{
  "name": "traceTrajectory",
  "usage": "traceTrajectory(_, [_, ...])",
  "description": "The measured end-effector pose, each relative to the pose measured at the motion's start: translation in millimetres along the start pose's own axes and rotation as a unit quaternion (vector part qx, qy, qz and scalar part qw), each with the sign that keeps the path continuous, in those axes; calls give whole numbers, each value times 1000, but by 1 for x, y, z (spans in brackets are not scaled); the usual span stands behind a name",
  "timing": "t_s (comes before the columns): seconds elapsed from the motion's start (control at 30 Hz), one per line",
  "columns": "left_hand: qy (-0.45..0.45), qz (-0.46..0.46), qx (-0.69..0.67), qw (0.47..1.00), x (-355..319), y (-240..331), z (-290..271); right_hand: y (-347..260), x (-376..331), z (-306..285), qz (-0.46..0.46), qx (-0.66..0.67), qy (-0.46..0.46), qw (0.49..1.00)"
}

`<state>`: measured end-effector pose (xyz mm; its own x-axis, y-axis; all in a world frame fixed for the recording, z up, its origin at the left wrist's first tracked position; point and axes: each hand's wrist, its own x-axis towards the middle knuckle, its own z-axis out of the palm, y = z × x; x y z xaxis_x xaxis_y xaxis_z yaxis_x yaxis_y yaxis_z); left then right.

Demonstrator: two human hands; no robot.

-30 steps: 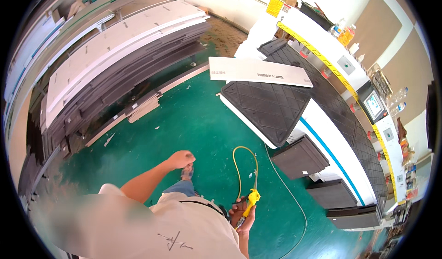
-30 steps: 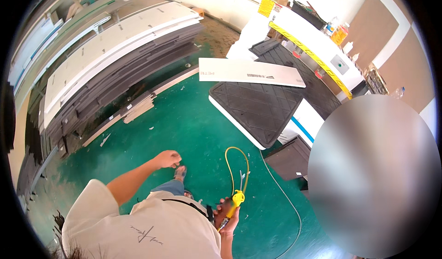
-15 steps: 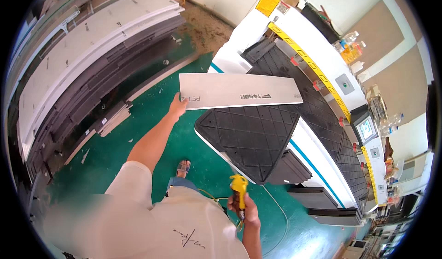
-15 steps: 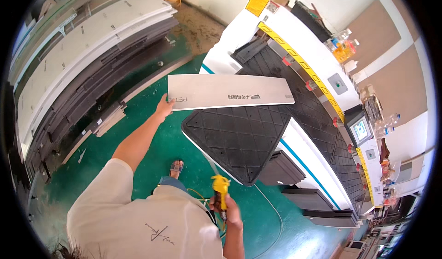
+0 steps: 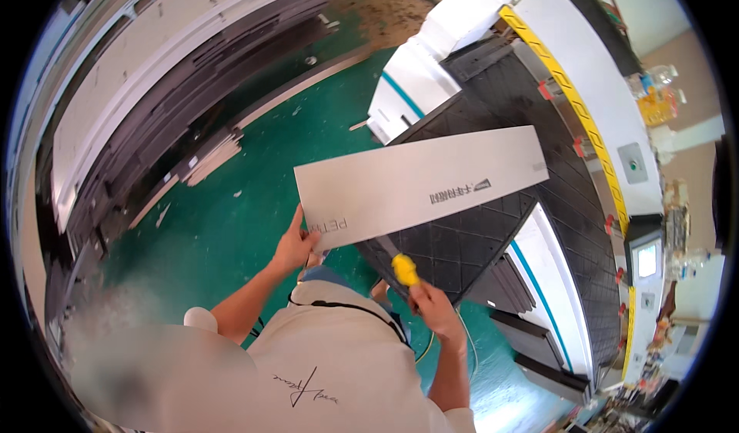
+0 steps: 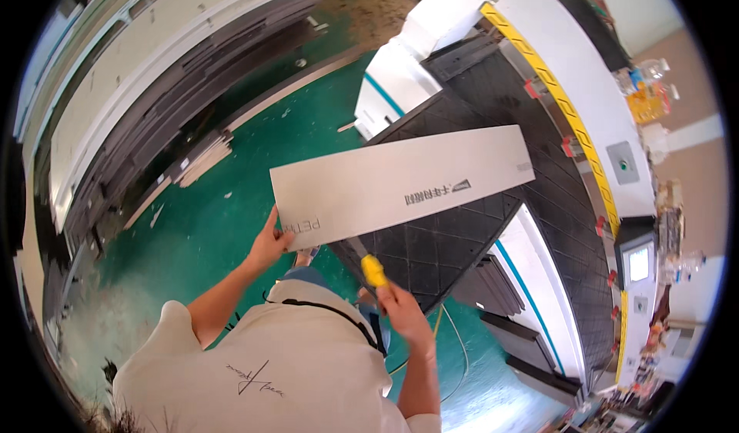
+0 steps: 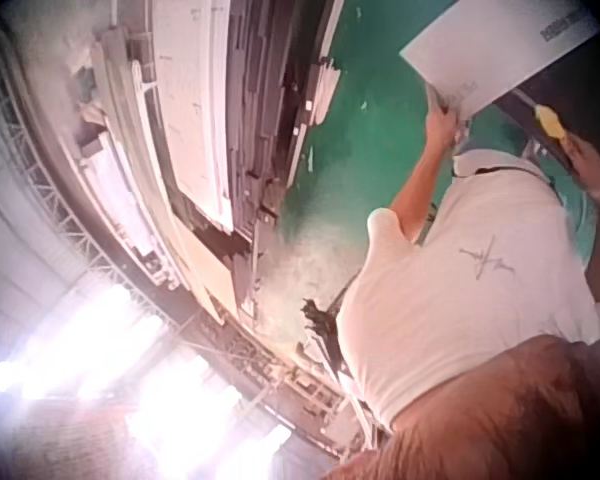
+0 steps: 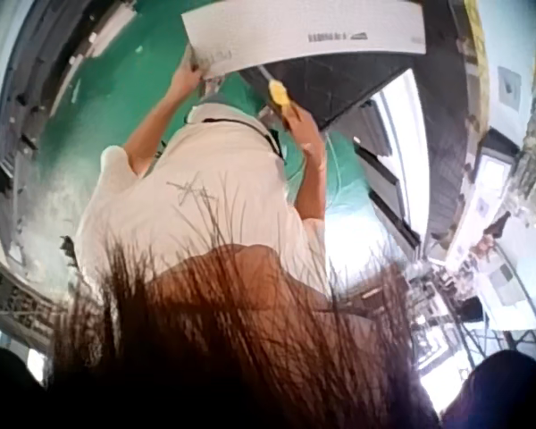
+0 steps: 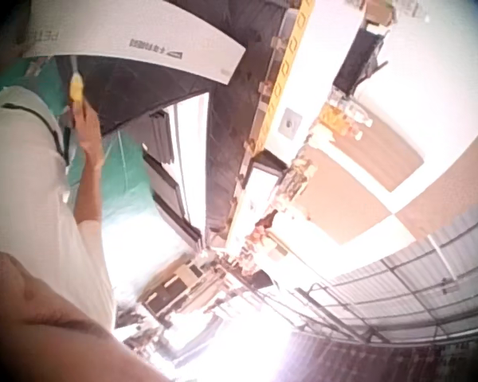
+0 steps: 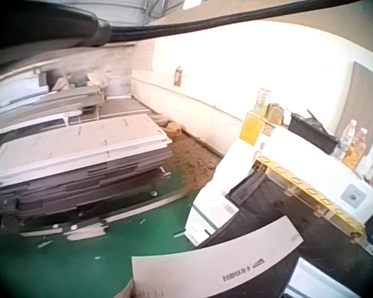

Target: The person uses a yellow heat gun and a metal scraper to remove a protective film from white rectangular panels. They heat the film, lift the edges with the scraper, and peel it off by hand, repeating the process on multiple panels in a workshop setting.

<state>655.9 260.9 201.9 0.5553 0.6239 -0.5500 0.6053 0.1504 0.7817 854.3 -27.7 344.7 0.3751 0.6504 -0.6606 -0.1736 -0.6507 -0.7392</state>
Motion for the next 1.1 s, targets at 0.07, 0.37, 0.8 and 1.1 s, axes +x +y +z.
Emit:
traceTrajectory(0.07, [-3, -31, 4, 1000, -37, -2, 20, 9, 4, -30, -2, -72, -135, 988])
traceTrajectory(0.37, [119, -90, 48, 988, -136, -11, 124, 24, 52, -73, -36, -100, -258, 960])
traceTrajectory(0.8, [368, 9, -10, 930, 2, -38, 86, 24, 35, -91, -58, -12, -264, 963])
traceTrajectory(1.1, [161, -77, -188, 966, -96, -24, 164, 60, 24, -303, -61, 135, 349, 925])
